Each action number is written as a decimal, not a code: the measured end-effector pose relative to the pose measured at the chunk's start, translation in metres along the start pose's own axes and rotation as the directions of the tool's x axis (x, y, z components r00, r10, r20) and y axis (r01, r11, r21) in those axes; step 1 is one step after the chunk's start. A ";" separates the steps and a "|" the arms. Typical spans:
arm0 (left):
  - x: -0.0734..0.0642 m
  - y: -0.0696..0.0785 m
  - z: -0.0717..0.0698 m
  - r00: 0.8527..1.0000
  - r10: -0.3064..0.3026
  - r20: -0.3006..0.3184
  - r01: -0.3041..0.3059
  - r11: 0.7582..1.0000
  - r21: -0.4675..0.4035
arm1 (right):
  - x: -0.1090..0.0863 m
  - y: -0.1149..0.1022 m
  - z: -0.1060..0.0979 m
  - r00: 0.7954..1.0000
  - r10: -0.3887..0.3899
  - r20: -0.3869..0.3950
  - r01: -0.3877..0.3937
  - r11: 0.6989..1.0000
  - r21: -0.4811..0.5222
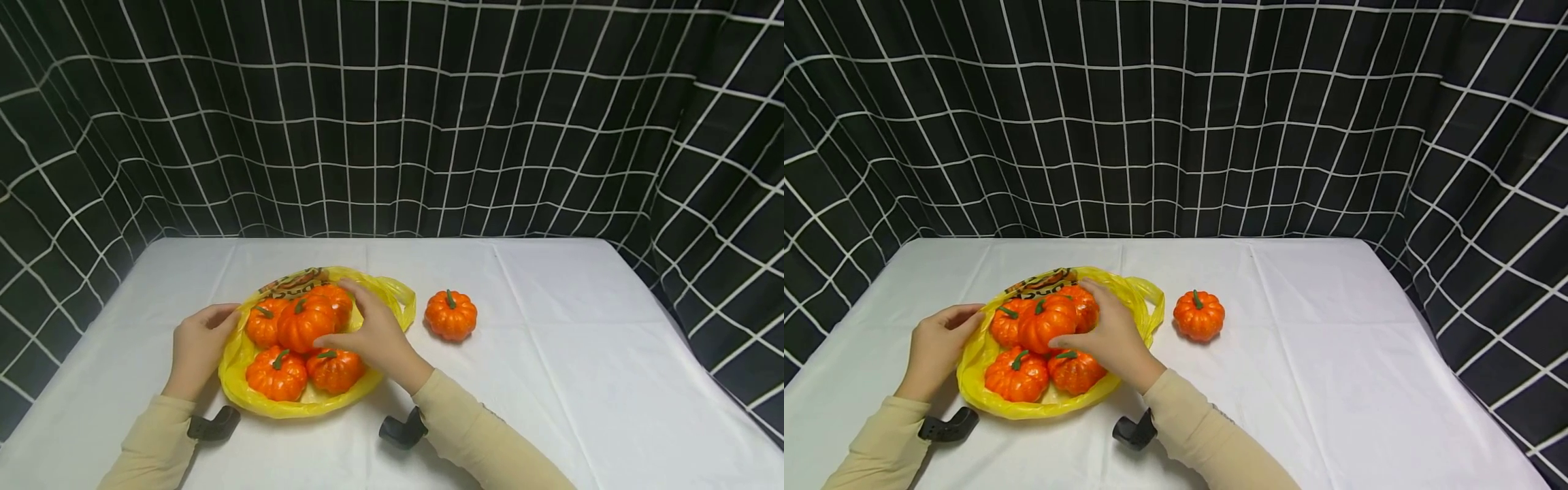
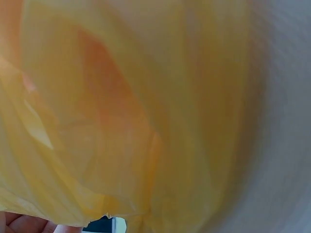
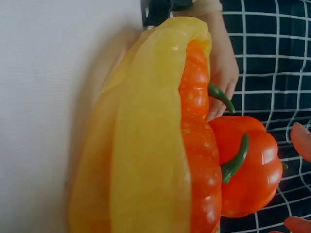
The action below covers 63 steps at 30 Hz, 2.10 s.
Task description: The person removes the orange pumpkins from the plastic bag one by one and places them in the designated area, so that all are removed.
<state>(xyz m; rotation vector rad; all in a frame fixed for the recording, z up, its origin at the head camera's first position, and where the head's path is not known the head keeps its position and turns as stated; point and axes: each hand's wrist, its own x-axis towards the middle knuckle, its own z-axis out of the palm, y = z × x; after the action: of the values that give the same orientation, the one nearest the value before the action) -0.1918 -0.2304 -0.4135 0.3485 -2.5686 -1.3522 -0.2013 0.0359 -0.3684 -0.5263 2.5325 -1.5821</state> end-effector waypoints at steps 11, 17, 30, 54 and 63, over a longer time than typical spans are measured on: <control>0.000 0.001 0.000 1.000 0.001 -0.017 -0.001 1.000 -0.003 | 0.014 -0.009 0.010 0.995 0.006 0.096 0.003 0.996 -0.084; 0.000 0.000 0.001 1.000 0.007 -0.013 -0.007 1.000 -0.015 | 0.020 -0.008 0.015 0.994 0.018 0.104 -0.006 0.993 -0.116; 0.001 -0.001 0.000 1.000 0.016 -0.017 -0.016 1.000 -0.004 | 0.024 -0.005 0.020 0.993 0.046 0.112 -0.028 0.988 -0.152; 0.000 -0.001 -0.001 1.000 0.012 0.000 -0.012 1.000 -0.007 | -0.017 -0.001 -0.043 1.000 0.016 0.017 -0.017 0.997 0.078; 0.001 -0.004 0.000 1.000 -0.005 -0.009 0.005 1.000 -0.002 | -0.040 0.014 -0.077 0.999 -0.007 -0.036 0.013 0.984 0.178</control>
<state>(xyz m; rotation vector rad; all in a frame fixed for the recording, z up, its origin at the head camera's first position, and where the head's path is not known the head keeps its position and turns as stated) -0.1924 -0.2328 -0.4169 0.3593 -2.5611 -1.3515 -0.1880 0.1207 -0.3493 -0.4945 2.3837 -1.8150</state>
